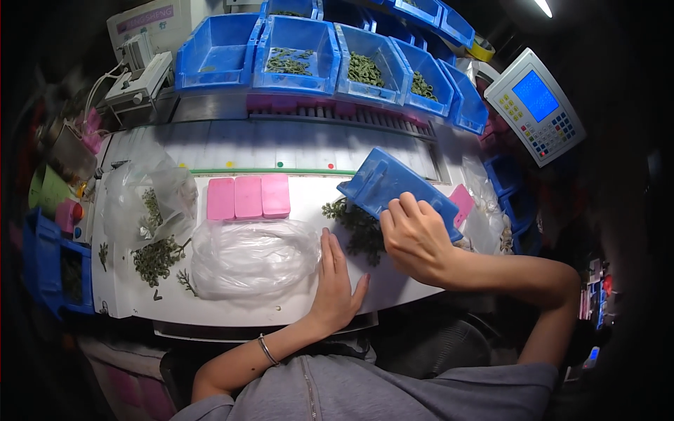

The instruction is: The person sorts dried green herbs by hand, separating leaves and small stems from larger stalks on a white work surface. The separated herbs are placed into clear plastic bags, while the larger stems are discarded or set aside. The person repeatedly retrieves more herbs from blue bins to continue the sorting process.

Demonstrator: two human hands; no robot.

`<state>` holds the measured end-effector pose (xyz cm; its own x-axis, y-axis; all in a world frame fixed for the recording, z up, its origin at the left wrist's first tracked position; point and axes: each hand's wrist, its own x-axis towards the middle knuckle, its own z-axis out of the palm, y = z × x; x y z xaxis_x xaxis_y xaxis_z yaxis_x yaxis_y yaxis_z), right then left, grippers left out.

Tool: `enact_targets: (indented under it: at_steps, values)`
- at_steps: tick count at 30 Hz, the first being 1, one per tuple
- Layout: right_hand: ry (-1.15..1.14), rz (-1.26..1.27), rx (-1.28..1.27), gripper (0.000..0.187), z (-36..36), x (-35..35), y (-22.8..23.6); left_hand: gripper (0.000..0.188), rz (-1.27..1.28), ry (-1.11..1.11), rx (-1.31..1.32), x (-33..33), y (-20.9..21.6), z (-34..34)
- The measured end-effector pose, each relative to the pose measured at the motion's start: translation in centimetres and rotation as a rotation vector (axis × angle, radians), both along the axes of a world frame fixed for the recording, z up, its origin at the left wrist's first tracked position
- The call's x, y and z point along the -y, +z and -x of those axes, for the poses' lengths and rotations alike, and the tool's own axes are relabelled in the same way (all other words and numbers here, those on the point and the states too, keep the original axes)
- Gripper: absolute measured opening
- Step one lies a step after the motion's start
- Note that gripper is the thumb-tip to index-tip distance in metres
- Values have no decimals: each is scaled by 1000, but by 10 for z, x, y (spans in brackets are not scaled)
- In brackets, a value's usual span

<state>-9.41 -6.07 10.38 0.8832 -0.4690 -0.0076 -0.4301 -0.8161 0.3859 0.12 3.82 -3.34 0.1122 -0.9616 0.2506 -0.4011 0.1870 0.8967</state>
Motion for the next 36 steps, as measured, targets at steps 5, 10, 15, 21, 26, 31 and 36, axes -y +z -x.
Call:
enact_targets:
  at_steps: [5,10,15,21,26,31,36]
  values:
    - [47,87,81,17,8,3,21,82,9,-42,-42,2,4,-6]
    - [-166,-98,374,23,12,15,72,75,46,-110,-249,12,21,-12]
    - [-527,-907,749,29,30,33,103,75,-211,-329,-956,35,47,-33]
    - [-71,-90,651,34,17,15,88,55,-279,-241,-1216,45,78,-49]
    - [457,-78,104,44,-5,-21,92,52,-123,-208,-1282,36,113,-84]
    - [565,-45,197,25,-37,16,97,72,35,-36,-1033,25,127,-116]
    - [521,-138,514,11,-93,114,132,62,362,241,-345,-3,140,-123]
